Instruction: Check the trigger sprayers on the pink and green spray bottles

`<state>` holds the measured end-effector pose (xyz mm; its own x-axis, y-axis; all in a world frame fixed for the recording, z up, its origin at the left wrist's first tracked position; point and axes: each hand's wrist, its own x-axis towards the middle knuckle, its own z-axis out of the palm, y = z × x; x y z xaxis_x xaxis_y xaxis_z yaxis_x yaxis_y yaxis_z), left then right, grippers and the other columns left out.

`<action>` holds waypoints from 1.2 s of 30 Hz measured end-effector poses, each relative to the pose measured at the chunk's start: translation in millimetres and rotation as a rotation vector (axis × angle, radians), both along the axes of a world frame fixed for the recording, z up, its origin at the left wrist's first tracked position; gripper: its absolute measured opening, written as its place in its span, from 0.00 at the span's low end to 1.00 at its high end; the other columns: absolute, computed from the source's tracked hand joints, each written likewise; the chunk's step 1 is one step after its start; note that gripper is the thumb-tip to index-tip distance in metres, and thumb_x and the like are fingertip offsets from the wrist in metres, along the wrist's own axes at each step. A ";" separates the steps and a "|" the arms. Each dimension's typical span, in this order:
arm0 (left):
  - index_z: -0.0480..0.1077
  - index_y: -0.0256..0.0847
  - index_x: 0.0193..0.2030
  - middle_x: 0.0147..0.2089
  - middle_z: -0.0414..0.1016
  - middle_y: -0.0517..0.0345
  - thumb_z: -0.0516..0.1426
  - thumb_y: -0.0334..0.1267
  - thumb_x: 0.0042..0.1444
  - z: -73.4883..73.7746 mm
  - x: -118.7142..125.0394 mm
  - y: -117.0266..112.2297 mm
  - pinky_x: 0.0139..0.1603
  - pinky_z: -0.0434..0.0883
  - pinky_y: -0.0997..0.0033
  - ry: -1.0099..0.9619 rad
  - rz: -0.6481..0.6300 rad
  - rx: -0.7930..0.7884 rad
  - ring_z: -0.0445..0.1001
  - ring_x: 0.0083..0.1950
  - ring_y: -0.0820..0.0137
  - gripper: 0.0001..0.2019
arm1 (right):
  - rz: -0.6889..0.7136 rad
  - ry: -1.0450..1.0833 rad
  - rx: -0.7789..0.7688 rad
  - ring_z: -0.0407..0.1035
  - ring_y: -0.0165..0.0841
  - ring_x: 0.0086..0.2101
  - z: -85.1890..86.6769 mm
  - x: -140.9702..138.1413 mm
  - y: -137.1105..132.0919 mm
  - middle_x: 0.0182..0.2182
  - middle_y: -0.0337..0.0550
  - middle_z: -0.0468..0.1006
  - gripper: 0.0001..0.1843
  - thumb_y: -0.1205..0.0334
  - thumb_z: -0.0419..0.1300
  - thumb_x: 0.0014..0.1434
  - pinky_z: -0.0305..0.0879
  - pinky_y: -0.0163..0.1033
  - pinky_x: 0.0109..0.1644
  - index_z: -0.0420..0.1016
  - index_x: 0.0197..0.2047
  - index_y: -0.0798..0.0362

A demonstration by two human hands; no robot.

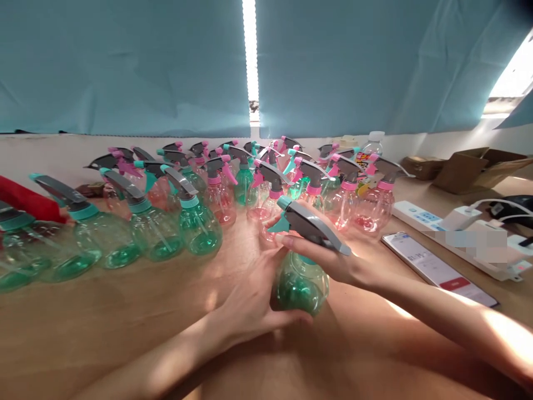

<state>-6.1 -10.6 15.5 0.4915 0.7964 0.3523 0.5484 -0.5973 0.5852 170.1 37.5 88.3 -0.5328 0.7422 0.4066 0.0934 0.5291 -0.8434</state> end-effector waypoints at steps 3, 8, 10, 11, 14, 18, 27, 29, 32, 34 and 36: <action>0.42 0.47 0.71 0.68 0.56 0.45 0.64 0.55 0.53 0.9 -13.9 4.5 0.65 0.56 0.44 0.105 -0.024 -0.010 0.54 0.68 0.49 0.46 | 0.065 0.028 0.031 0.64 0.29 0.27 -5.6 -0.7 9.8 0.32 0.35 0.72 0.08 0.60 0.60 0.58 0.63 0.37 0.32 0.67 0.41 0.47; 0.49 0.41 0.70 0.69 0.54 0.43 0.62 0.53 0.56 -0.5 -23.5 8.7 0.65 0.55 0.48 0.284 -0.008 -0.018 0.53 0.68 0.51 0.41 | 0.069 -0.005 0.061 0.54 0.27 0.23 -10.9 6.0 22.6 0.24 0.31 0.60 0.05 0.58 0.59 0.61 0.58 0.33 0.27 0.67 0.41 0.45; 0.50 0.39 0.69 0.70 0.54 0.42 0.61 0.54 0.56 -2.6 -23.5 8.9 0.65 0.56 0.47 0.329 0.017 -0.038 0.53 0.69 0.50 0.41 | 0.066 -0.005 0.016 0.60 0.29 0.26 -16.9 8.8 28.1 0.25 0.33 0.63 0.08 0.55 0.59 0.61 0.63 0.35 0.32 0.68 0.43 0.45; 0.50 0.39 0.70 0.70 0.54 0.41 0.61 0.54 0.56 -3.8 -23.3 8.8 0.65 0.56 0.46 0.351 0.033 -0.050 0.53 0.69 0.50 0.41 | 0.062 -0.004 0.003 0.63 0.30 0.29 -20.1 10.0 30.6 0.27 0.34 0.66 0.09 0.54 0.59 0.61 0.64 0.36 0.35 0.68 0.44 0.46; 0.51 0.37 0.70 0.70 0.53 0.39 0.60 0.55 0.55 -7.3 -23.1 8.4 0.65 0.54 0.44 0.403 0.070 -0.082 0.52 0.69 0.49 0.42 | 0.045 -0.035 0.029 0.65 0.34 0.33 -27.3 12.7 35.5 0.30 0.37 0.69 0.10 0.51 0.58 0.60 0.64 0.38 0.37 0.70 0.43 0.46; 0.50 0.35 0.70 0.71 0.50 0.38 0.60 0.56 0.55 -8.3 -23.2 8.2 0.67 0.50 0.44 0.448 0.073 -0.095 0.50 0.70 0.49 0.43 | 0.076 -0.051 0.062 0.63 0.33 0.29 -28.0 14.2 37.1 0.31 0.38 0.70 0.12 0.51 0.58 0.60 0.63 0.40 0.35 0.72 0.47 0.43; 0.55 0.38 0.69 0.71 0.52 0.40 0.58 0.60 0.54 -14.2 -30.5 10.4 0.65 0.51 0.39 0.483 0.165 -0.050 0.50 0.69 0.44 0.41 | 0.123 -0.076 0.112 0.65 0.34 0.27 -19.8 15.9 37.3 0.30 0.38 0.70 0.10 0.51 0.56 0.62 0.66 0.41 0.37 0.69 0.45 0.42; 0.55 0.39 0.68 0.70 0.52 0.40 0.57 0.61 0.54 -20.2 -34.2 11.9 0.65 0.52 0.39 0.475 0.186 0.007 0.52 0.69 0.44 0.41 | 0.134 -0.078 0.101 0.64 0.33 0.26 -18.5 16.2 36.2 0.31 0.39 0.71 0.10 0.52 0.56 0.62 0.66 0.40 0.35 0.68 0.45 0.42; 0.56 0.41 0.68 0.71 0.51 0.42 0.56 0.61 0.56 -26.8 -37.9 13.4 0.66 0.51 0.41 0.483 0.206 0.051 0.52 0.69 0.46 0.39 | 0.147 -0.078 0.091 0.62 0.32 0.25 -16.7 16.4 35.1 0.30 0.38 0.69 0.10 0.52 0.55 0.62 0.65 0.40 0.35 0.67 0.46 0.43; 0.56 0.42 0.68 0.71 0.51 0.44 0.55 0.60 0.56 -28.1 -38.4 13.8 0.66 0.51 0.42 0.488 0.206 0.055 0.51 0.69 0.46 0.38 | 0.141 -0.080 0.125 0.62 0.33 0.27 -15.3 15.8 34.8 0.30 0.38 0.68 0.10 0.52 0.55 0.62 0.64 0.40 0.36 0.67 0.46 0.44; 0.55 0.42 0.69 0.72 0.50 0.45 0.54 0.60 0.57 -27.5 -37.9 13.8 0.66 0.50 0.43 0.489 0.203 0.056 0.51 0.69 0.47 0.38 | 0.126 -0.095 0.155 0.63 0.34 0.30 -13.6 14.7 34.4 0.30 0.38 0.67 0.07 0.53 0.55 0.63 0.63 0.40 0.36 0.66 0.42 0.45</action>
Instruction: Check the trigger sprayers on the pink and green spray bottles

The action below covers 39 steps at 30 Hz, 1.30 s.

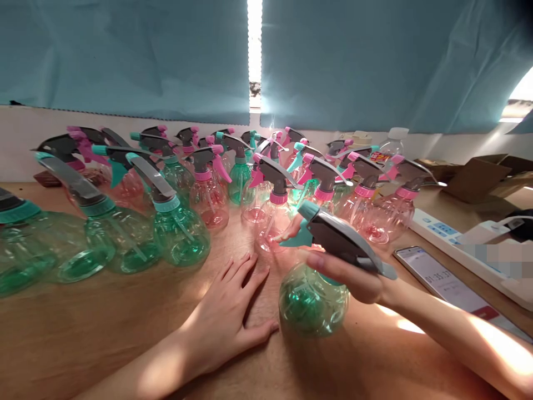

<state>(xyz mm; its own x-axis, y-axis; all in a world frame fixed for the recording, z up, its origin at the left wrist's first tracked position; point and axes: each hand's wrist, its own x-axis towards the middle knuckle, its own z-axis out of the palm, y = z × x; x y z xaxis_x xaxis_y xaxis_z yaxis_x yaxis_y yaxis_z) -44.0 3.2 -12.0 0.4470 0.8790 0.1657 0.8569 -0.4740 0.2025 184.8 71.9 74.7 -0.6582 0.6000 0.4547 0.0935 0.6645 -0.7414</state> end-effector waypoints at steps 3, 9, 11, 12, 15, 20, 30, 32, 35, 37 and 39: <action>0.55 0.40 0.69 0.71 0.51 0.43 0.53 0.60 0.59 1.8 1.1 -0.1 0.66 0.51 0.43 0.008 -0.003 0.003 0.52 0.69 0.47 0.37 | -0.032 0.001 0.006 0.63 0.35 0.33 2.4 -1.2 -1.0 0.28 0.37 0.64 0.10 0.51 0.54 0.63 0.60 0.39 0.35 0.64 0.35 0.47; 0.56 0.40 0.68 0.71 0.52 0.41 0.51 0.58 0.62 3.1 1.5 0.8 0.65 0.53 0.42 0.010 -0.003 0.010 0.52 0.69 0.47 0.34 | -0.064 -0.016 -0.047 0.61 0.32 0.30 -1.2 0.9 -1.0 0.30 0.37 0.65 0.10 0.49 0.54 0.63 0.58 0.38 0.32 0.66 0.37 0.47; 0.56 0.40 0.68 0.70 0.53 0.42 0.51 0.58 0.62 3.9 1.7 0.8 0.65 0.53 0.42 0.004 0.002 0.001 0.52 0.69 0.47 0.34 | -0.016 0.017 -0.093 0.61 0.30 0.30 -4.6 -0.3 -0.6 0.33 0.37 0.68 0.06 0.54 0.54 0.64 0.61 0.37 0.34 0.67 0.42 0.45; 0.57 0.40 0.68 0.70 0.53 0.42 0.51 0.58 0.61 4.7 1.9 0.8 0.65 0.53 0.42 0.002 0.003 -0.002 0.53 0.69 0.47 0.34 | 0.008 0.048 -0.120 0.63 0.30 0.30 -6.2 -1.6 -0.6 0.35 0.37 0.70 0.07 0.57 0.55 0.64 0.64 0.37 0.36 0.67 0.45 0.44; 0.57 0.40 0.68 0.71 0.52 0.41 0.52 0.57 0.61 8.8 3.1 0.8 0.65 0.52 0.42 0.011 0.006 -0.029 0.52 0.69 0.46 0.34 | 0.032 0.153 -0.195 0.70 0.30 0.38 -9.7 -7.0 -1.6 0.43 0.38 0.73 0.14 0.62 0.57 0.63 0.69 0.38 0.46 0.67 0.52 0.44; 0.57 0.39 0.68 0.71 0.50 0.40 0.53 0.56 0.61 15.2 5.6 1.0 0.65 0.52 0.41 0.030 0.019 -0.090 0.51 0.69 0.46 0.33 | 0.056 0.211 -0.232 0.71 0.31 0.45 -11.3 -10.5 -2.2 0.53 0.42 0.72 0.19 0.63 0.57 0.63 0.70 0.41 0.52 0.66 0.57 0.45; 0.57 0.39 0.68 0.71 0.50 0.41 0.53 0.53 0.62 19.0 7.4 1.7 0.66 0.52 0.42 0.037 0.014 -0.103 0.52 0.69 0.47 0.32 | 0.012 0.185 -0.197 0.74 0.31 0.43 -6.2 -9.9 -3.1 0.49 0.41 0.77 0.23 0.64 0.58 0.61 0.71 0.38 0.47 0.66 0.60 0.44; 0.57 0.39 0.68 0.71 0.51 0.40 0.53 0.53 0.62 18.0 6.6 1.8 0.66 0.51 0.42 0.037 0.006 -0.085 0.51 0.69 0.48 0.31 | 0.011 0.185 -0.196 0.74 0.32 0.44 -6.5 -10.6 -2.6 0.48 0.41 0.78 0.24 0.64 0.58 0.61 0.71 0.39 0.47 0.65 0.60 0.44; 0.58 0.39 0.67 0.70 0.52 0.40 0.53 0.52 0.63 17.7 6.3 1.7 0.65 0.52 0.42 0.012 -0.002 -0.063 0.52 0.69 0.48 0.30 | 0.023 0.178 -0.212 0.73 0.35 0.47 -7.4 -11.0 -1.1 0.47 0.42 0.78 0.24 0.63 0.58 0.61 0.71 0.40 0.48 0.65 0.60 0.44; 0.59 0.38 0.67 0.70 0.53 0.40 0.53 0.52 0.62 18.8 6.9 1.7 0.65 0.53 0.42 0.002 -0.003 -0.072 0.53 0.68 0.47 0.30 | 0.029 0.168 -0.216 0.73 0.35 0.47 -7.7 -10.4 -0.5 0.46 0.42 0.79 0.23 0.63 0.58 0.61 0.70 0.42 0.49 0.65 0.60 0.44; 0.59 0.38 0.67 0.70 0.53 0.39 0.53 0.52 0.62 19.9 7.6 1.8 0.65 0.53 0.42 0.009 -0.001 -0.088 0.54 0.68 0.47 0.30 | 0.028 0.161 -0.217 0.73 0.35 0.47 -7.6 -9.5 -0.4 0.46 0.42 0.79 0.23 0.63 0.57 0.62 0.70 0.42 0.49 0.66 0.60 0.44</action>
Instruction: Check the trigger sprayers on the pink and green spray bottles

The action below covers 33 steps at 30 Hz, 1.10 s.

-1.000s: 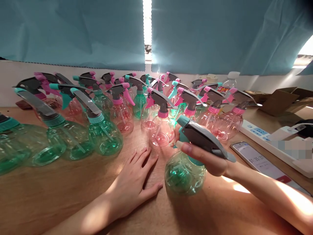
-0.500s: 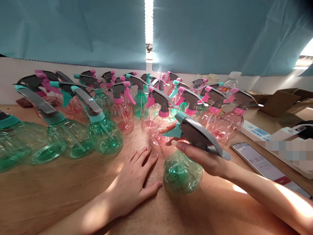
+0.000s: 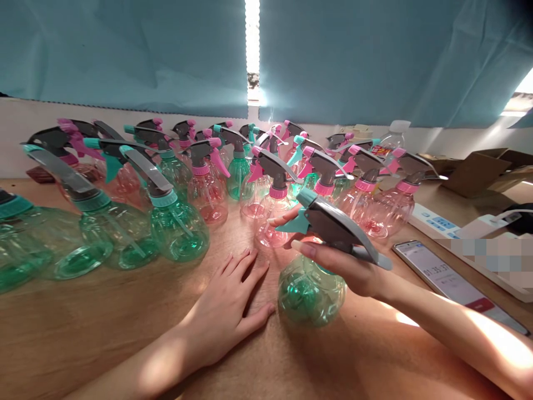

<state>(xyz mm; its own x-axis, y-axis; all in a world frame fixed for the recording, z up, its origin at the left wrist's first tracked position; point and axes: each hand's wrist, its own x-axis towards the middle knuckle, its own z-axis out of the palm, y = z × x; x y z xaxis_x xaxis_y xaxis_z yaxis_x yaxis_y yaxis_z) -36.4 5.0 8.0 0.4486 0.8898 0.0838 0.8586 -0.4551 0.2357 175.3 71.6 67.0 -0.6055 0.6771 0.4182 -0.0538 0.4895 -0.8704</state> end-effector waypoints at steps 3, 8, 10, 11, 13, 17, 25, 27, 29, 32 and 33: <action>0.58 0.39 0.67 0.70 0.53 0.40 0.53 0.52 0.63 -0.2 0.0 0.1 0.65 0.53 0.43 0.007 0.005 0.003 0.53 0.69 0.48 0.30 | -0.007 -0.006 0.006 0.74 0.35 0.46 0.3 0.8 -0.3 0.45 0.42 0.79 0.23 0.62 0.58 0.62 0.71 0.42 0.48 0.66 0.60 0.44; 0.59 0.39 0.67 0.70 0.54 0.41 0.53 0.52 0.63 -2.7 -1.1 -0.1 0.65 0.53 0.42 -0.015 0.003 0.020 0.53 0.68 0.47 0.30 | -0.019 0.000 0.019 0.74 0.36 0.44 1.1 -0.2 -1.1 0.46 0.43 0.78 0.23 0.61 0.59 0.60 0.72 0.43 0.46 0.66 0.59 0.44; 0.59 0.39 0.67 0.70 0.54 0.41 0.53 0.52 0.62 -2.9 -1.3 -0.4 0.65 0.53 0.42 -0.010 0.002 0.008 0.53 0.68 0.47 0.30 | -0.023 0.010 0.024 0.74 0.36 0.44 1.6 -0.3 -1.1 0.46 0.43 0.78 0.24 0.61 0.59 0.60 0.72 0.42 0.46 0.66 0.59 0.44; 0.58 0.39 0.67 0.70 0.54 0.41 0.53 0.52 0.62 -3.1 -1.4 -0.5 0.65 0.53 0.42 -0.008 0.002 0.009 0.53 0.68 0.47 0.30 | -0.022 0.010 0.026 0.74 0.35 0.44 1.9 -0.2 -1.0 0.46 0.43 0.78 0.24 0.62 0.59 0.60 0.72 0.41 0.46 0.66 0.59 0.44; 0.58 0.39 0.67 0.70 0.54 0.41 0.53 0.53 0.63 -3.9 -1.9 -0.8 0.65 0.53 0.42 -0.007 -0.002 0.028 0.52 0.69 0.48 0.30 | -0.017 0.005 0.035 0.74 0.34 0.43 2.5 0.2 -0.5 0.46 0.43 0.78 0.24 0.63 0.59 0.60 0.72 0.40 0.45 0.66 0.60 0.44; 0.57 0.40 0.67 0.70 0.54 0.42 0.52 0.53 0.63 -6.8 -3.1 -0.8 0.66 0.53 0.45 -0.015 -0.012 0.065 0.52 0.69 0.50 0.30 | -0.004 -0.015 0.034 0.74 0.35 0.43 2.6 0.4 1.1 0.45 0.42 0.79 0.23 0.62 0.58 0.61 0.72 0.42 0.46 0.66 0.59 0.44; 0.58 0.39 0.67 0.70 0.54 0.41 0.53 0.53 0.62 -6.1 -1.9 -0.1 0.65 0.53 0.42 -0.031 0.003 0.045 0.54 0.68 0.47 0.31 | -0.016 -0.017 0.022 0.74 0.37 0.46 -1.1 0.6 1.1 0.47 0.44 0.78 0.21 0.59 0.59 0.61 0.72 0.43 0.47 0.68 0.58 0.45; 0.58 0.38 0.67 0.70 0.54 0.40 0.53 0.52 0.62 -5.2 -1.5 -0.4 0.65 0.52 0.42 -0.016 0.004 0.030 0.54 0.68 0.47 0.31 | -0.022 -0.015 0.014 0.74 0.37 0.46 -1.6 0.9 1.2 0.47 0.44 0.78 0.21 0.58 0.60 0.60 0.72 0.43 0.47 0.68 0.57 0.45; 0.57 0.38 0.67 0.70 0.53 0.40 0.53 0.52 0.62 -4.6 -1.3 -0.6 0.65 0.52 0.42 -0.001 0.005 0.028 0.53 0.68 0.48 0.31 | -0.027 -0.016 0.012 0.74 0.36 0.45 -1.6 1.0 1.5 0.48 0.44 0.77 0.21 0.58 0.60 0.60 0.72 0.43 0.47 0.68 0.57 0.45; 0.57 0.38 0.68 0.70 0.53 0.40 0.52 0.52 0.63 -3.7 -0.9 -0.9 0.65 0.52 0.42 0.014 0.003 0.028 0.52 0.69 0.48 0.31 | -0.019 -0.003 0.018 0.74 0.35 0.44 -0.4 0.6 1.5 0.49 0.43 0.76 0.20 0.60 0.60 0.60 0.72 0.40 0.47 0.69 0.56 0.46; 0.57 0.38 0.68 0.70 0.53 0.39 0.52 0.52 0.63 -3.4 -0.8 -0.9 0.65 0.52 0.42 0.019 0.002 0.023 0.52 0.69 0.48 0.31 | -0.017 0.000 0.020 0.74 0.34 0.44 0.1 0.4 1.4 0.48 0.43 0.76 0.20 0.60 0.60 0.60 0.72 0.40 0.46 0.69 0.56 0.46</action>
